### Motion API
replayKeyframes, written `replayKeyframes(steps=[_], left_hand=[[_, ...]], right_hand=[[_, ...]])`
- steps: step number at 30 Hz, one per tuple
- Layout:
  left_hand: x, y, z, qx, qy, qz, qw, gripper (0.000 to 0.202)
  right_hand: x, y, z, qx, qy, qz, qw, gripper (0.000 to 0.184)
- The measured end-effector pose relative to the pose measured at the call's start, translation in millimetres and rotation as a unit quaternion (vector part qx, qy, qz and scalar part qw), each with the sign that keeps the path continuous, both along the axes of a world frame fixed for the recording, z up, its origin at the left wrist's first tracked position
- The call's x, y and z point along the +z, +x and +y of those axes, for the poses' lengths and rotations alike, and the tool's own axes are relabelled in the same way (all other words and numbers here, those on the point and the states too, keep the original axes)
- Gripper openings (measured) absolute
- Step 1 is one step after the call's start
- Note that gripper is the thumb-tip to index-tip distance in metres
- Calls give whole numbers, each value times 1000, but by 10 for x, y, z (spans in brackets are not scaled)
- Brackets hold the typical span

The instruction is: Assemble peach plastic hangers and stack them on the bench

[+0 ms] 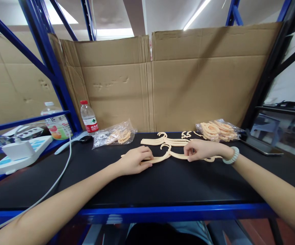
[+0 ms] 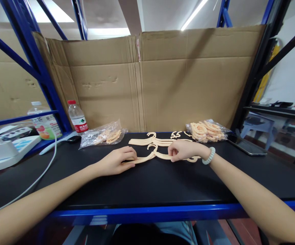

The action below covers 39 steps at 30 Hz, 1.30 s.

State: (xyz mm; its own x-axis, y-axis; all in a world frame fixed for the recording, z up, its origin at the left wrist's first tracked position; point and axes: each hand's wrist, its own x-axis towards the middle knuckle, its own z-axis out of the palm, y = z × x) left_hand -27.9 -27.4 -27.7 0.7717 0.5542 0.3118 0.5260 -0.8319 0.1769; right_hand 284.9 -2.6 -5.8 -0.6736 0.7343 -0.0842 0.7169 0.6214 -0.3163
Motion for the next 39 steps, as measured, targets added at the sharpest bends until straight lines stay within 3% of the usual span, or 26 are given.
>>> replayKeyframes(steps=[7,13,27,39], left_hand=[[-29,-39,60,-13,-15,-25,999,19],[-43,-42,96,8,7,9,1000,23],[-107,-59,180,34,-2,-50,998,33],[-159,-73,233,35,-16,-94,995,30]], right_hand=[[-31,16,22,-26,27,-27,999,5],[-39,14,56,-63,36,-37,997,25],[-21,23,95,-87,32,-28,995,14],[4,18,112,-106,40,-36,993,11]])
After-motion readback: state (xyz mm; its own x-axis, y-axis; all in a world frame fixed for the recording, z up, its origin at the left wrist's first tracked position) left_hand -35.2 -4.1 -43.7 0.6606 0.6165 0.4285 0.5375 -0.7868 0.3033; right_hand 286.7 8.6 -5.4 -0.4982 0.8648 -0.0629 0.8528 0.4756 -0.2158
